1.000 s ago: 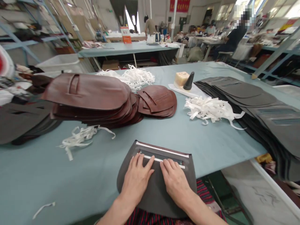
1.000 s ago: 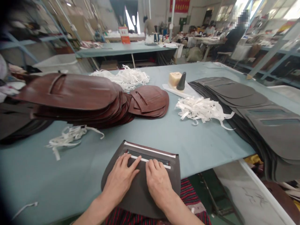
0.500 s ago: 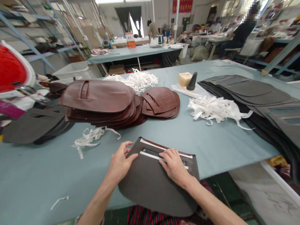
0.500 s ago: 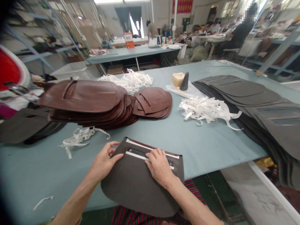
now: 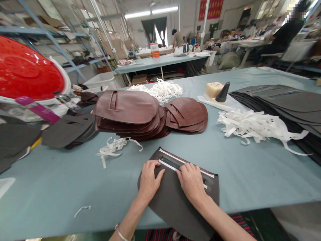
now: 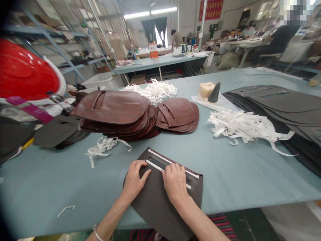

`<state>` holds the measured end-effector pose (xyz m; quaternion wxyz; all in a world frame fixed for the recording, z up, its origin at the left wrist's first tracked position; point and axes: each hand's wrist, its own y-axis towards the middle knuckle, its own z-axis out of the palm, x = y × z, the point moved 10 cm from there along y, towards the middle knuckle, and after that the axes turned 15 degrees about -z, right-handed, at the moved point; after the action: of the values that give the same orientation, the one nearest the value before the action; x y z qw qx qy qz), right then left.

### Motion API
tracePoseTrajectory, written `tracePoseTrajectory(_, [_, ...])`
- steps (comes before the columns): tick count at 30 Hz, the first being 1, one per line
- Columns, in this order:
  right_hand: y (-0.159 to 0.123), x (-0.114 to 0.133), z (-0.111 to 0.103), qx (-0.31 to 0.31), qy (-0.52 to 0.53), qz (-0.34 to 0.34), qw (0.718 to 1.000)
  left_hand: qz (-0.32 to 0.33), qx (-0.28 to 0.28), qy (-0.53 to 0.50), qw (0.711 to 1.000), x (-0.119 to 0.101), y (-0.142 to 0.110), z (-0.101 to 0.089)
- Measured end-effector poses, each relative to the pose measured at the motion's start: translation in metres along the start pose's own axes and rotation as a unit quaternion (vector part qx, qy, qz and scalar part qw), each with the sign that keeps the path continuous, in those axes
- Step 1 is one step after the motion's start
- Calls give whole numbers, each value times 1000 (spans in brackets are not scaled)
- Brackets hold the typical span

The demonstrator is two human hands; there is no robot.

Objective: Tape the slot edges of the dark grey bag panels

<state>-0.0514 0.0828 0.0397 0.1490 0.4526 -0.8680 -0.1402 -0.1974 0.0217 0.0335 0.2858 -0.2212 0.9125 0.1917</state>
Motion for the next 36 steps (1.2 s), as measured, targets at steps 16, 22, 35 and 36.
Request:
tracePoseTrajectory(16, [46,60,28,2,-11,-117,993,47,48,86,994,-8,-3,13])
tracePoseTrajectory(22, [-11,39,1,35,-36,-164,985,71,31,102,992,-15,-5,12])
tracePoseTrajectory(35, [37,55,22,20,2,-83,996,90,24,89,992,-16,-8,11])
tracePoseTrajectory(36, [37,59,23,19,-11,-93,995,93,26,95,991,-16,-9,12])
